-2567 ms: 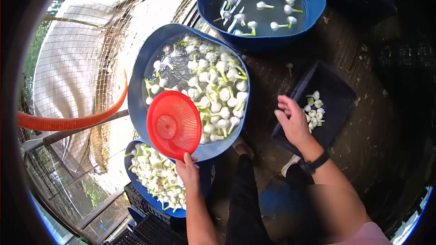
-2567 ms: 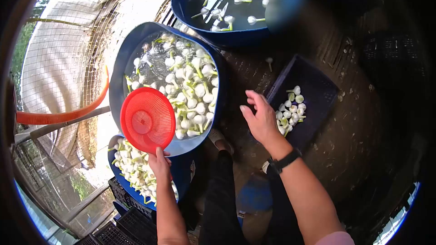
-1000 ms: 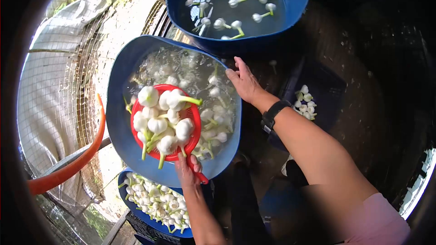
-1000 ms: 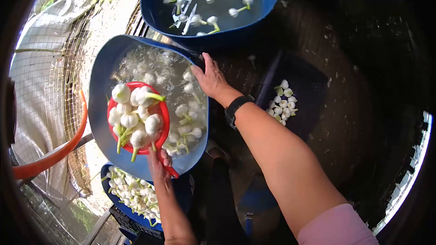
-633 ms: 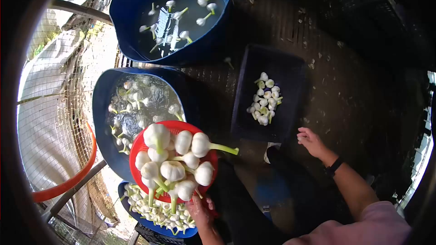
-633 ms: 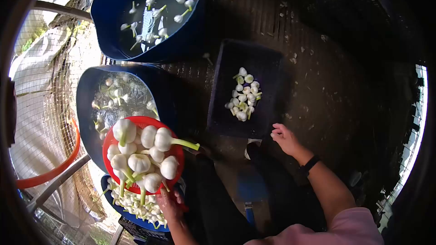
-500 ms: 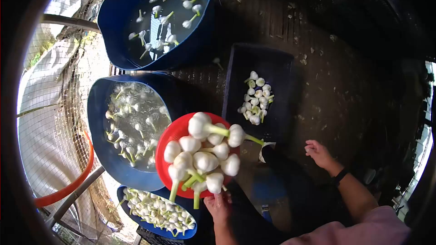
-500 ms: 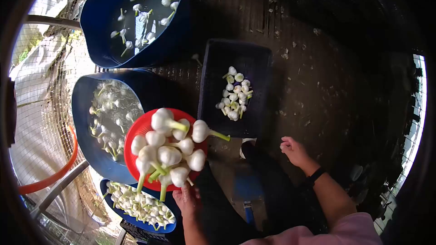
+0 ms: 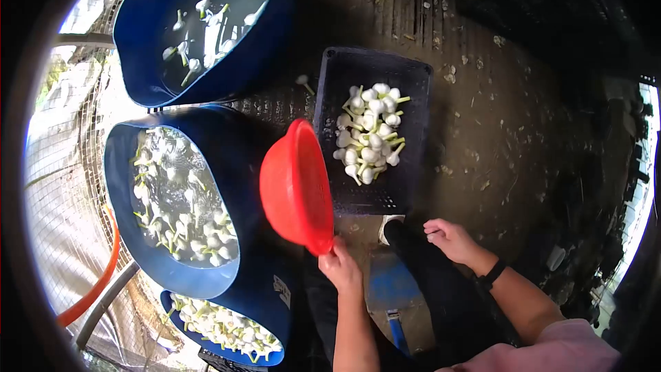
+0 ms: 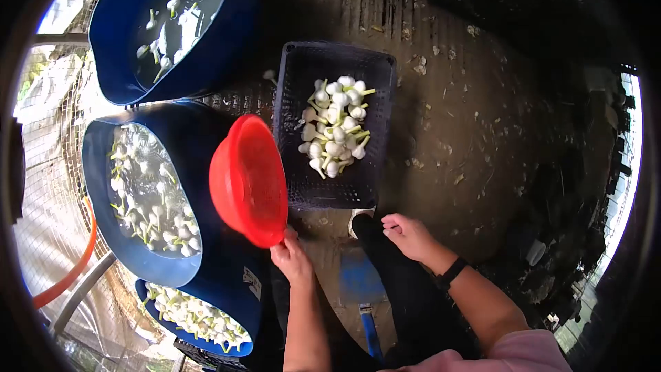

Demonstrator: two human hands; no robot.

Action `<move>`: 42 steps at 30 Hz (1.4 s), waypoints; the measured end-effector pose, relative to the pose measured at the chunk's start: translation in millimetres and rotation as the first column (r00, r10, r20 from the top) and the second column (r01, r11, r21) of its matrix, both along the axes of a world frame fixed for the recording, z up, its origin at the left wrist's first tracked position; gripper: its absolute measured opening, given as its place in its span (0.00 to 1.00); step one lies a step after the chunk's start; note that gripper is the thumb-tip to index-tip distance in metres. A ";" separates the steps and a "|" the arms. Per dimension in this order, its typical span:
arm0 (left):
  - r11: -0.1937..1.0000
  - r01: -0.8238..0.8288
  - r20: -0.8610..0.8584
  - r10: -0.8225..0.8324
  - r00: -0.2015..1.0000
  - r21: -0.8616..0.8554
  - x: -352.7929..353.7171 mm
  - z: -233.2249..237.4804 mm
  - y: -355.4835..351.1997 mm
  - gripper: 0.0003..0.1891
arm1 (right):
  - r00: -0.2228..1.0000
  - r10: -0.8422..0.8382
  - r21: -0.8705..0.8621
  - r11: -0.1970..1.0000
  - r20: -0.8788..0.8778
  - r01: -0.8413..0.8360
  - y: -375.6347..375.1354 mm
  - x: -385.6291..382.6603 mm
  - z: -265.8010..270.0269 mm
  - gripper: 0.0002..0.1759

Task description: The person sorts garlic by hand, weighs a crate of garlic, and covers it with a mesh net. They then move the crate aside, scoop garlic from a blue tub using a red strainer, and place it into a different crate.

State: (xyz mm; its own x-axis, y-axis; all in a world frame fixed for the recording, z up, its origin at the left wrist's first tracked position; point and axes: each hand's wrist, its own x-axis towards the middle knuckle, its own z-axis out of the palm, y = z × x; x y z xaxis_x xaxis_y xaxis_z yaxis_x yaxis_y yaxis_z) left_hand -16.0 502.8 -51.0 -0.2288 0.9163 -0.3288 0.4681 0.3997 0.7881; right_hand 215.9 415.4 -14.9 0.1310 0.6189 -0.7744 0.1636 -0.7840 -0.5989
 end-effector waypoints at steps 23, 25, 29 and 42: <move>0.594 0.394 0.405 -0.122 0.906 -0.701 -185.1 -15.1 45.0 0.12 | -0.195 0.848 -0.518 0.106 0.493 -0.849 499.4 -51.8 -416.2 0.14; 0.404 0.445 0.425 -0.142 0.894 -0.799 -191.5 -10.1 73.2 0.16 | -0.209 0.848 -0.555 0.116 0.487 -0.823 499.9 -55.3 -425.5 0.13; 0.588 0.465 0.428 -0.214 0.878 -0.661 -192.0 -14.5 60.6 0.16 | -0.187 0.852 -0.540 0.127 0.489 -0.832 499.9 -52.4 -421.2 0.13; 0.673 0.459 0.629 0.011 0.778 -0.580 -118.9 5.0 49.7 0.18 | 0.649 0.683 0.391 0.526 0.334 -0.755 448.3 -167.4 53.4 0.19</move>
